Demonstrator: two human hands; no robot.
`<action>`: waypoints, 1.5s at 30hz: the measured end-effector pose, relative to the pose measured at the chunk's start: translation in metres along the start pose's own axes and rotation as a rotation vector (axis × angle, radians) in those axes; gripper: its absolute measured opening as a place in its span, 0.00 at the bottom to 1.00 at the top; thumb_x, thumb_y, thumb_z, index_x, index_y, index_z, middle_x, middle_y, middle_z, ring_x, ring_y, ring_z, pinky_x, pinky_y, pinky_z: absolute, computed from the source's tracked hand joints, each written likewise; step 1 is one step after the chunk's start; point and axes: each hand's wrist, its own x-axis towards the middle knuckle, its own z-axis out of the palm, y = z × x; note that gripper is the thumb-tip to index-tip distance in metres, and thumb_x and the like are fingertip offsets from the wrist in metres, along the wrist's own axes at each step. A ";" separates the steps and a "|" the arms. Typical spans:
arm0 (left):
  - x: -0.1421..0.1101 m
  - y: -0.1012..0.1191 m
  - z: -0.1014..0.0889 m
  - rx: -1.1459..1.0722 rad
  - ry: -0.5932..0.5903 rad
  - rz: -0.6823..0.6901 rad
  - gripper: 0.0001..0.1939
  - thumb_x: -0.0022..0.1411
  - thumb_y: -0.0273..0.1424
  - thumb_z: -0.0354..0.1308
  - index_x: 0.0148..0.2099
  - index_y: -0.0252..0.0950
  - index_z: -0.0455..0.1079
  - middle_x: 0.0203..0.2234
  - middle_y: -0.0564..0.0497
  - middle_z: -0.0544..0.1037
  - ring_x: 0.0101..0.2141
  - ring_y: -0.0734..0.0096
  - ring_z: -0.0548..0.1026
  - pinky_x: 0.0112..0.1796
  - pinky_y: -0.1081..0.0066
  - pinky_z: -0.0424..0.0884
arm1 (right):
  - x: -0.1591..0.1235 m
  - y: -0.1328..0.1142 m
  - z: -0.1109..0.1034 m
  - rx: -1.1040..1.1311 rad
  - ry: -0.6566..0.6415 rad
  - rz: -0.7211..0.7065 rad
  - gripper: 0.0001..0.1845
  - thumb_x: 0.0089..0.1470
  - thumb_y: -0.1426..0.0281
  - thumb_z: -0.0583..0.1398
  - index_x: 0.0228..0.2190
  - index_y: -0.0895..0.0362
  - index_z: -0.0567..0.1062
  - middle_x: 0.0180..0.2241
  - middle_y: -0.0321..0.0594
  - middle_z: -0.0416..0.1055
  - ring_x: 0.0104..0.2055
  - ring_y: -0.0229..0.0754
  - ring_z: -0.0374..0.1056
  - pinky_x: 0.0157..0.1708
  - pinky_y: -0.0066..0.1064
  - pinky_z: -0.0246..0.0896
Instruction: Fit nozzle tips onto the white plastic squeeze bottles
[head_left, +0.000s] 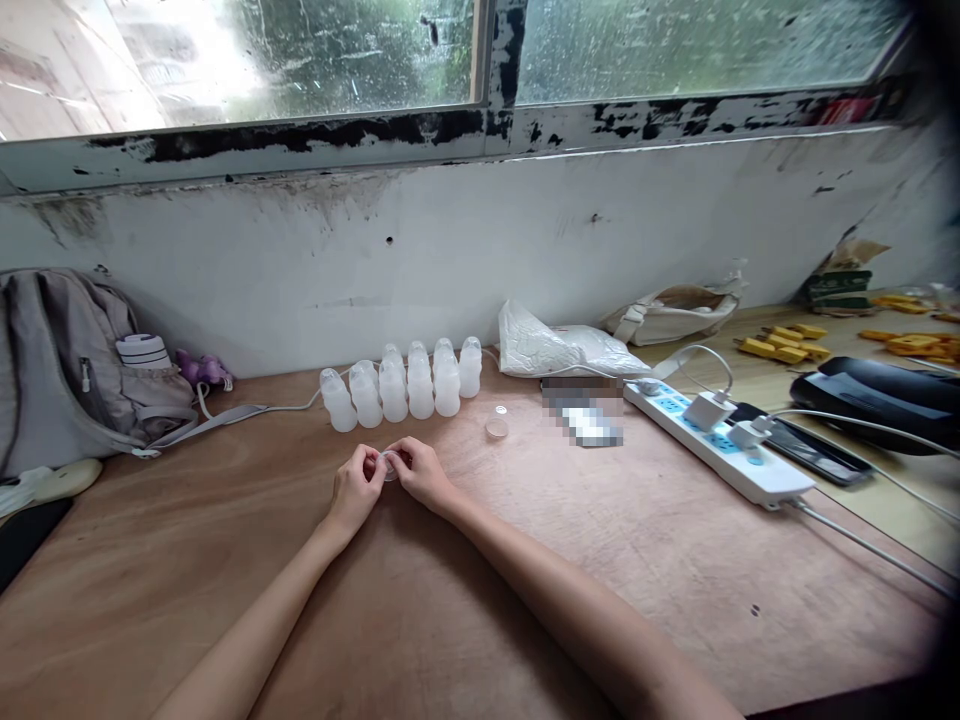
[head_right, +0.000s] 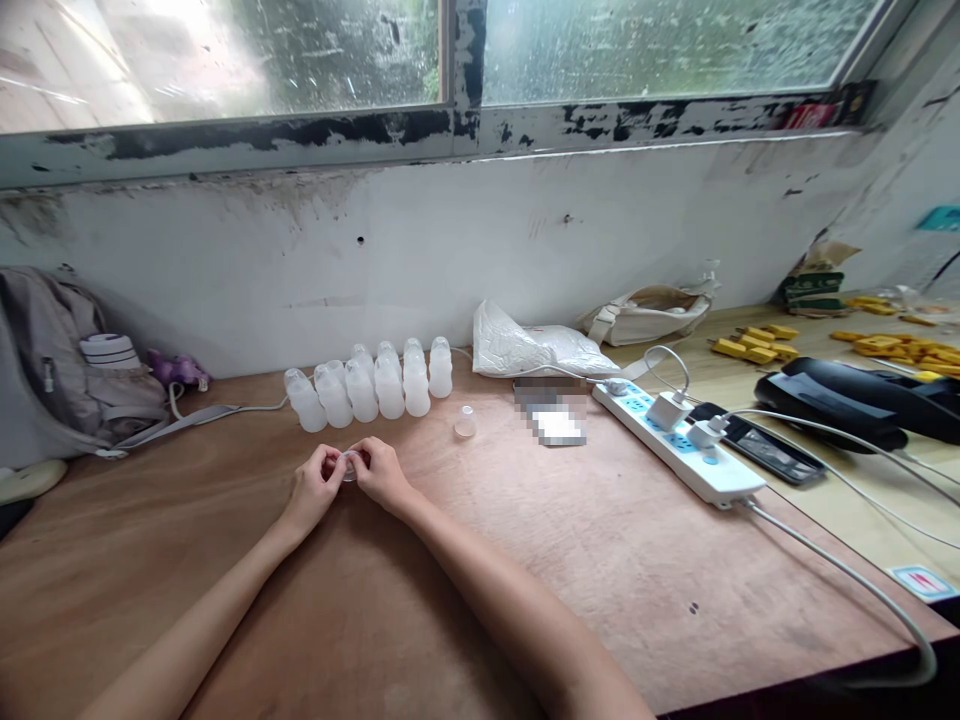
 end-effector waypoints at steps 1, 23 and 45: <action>0.000 0.000 0.000 0.010 0.003 0.002 0.08 0.56 0.37 0.48 0.31 0.38 0.62 0.22 0.53 0.72 0.24 0.70 0.72 0.27 0.73 0.65 | 0.000 0.000 0.000 -0.002 -0.001 0.001 0.07 0.49 0.75 0.55 0.28 0.58 0.74 0.26 0.39 0.71 0.28 0.37 0.64 0.29 0.27 0.59; 0.000 0.007 -0.003 0.028 -0.009 -0.008 0.08 0.57 0.38 0.47 0.33 0.39 0.62 0.24 0.54 0.73 0.26 0.69 0.73 0.29 0.73 0.66 | -0.001 0.000 -0.003 0.186 -0.040 0.116 0.06 0.48 0.70 0.55 0.26 0.58 0.71 0.20 0.33 0.67 0.24 0.34 0.63 0.25 0.24 0.59; 0.001 0.002 -0.003 0.007 0.011 -0.056 0.09 0.57 0.38 0.47 0.35 0.39 0.61 0.23 0.52 0.76 0.25 0.66 0.76 0.26 0.73 0.67 | -0.003 -0.006 -0.002 0.225 -0.051 0.138 0.05 0.48 0.70 0.55 0.27 0.57 0.69 0.20 0.32 0.67 0.21 0.32 0.62 0.22 0.23 0.59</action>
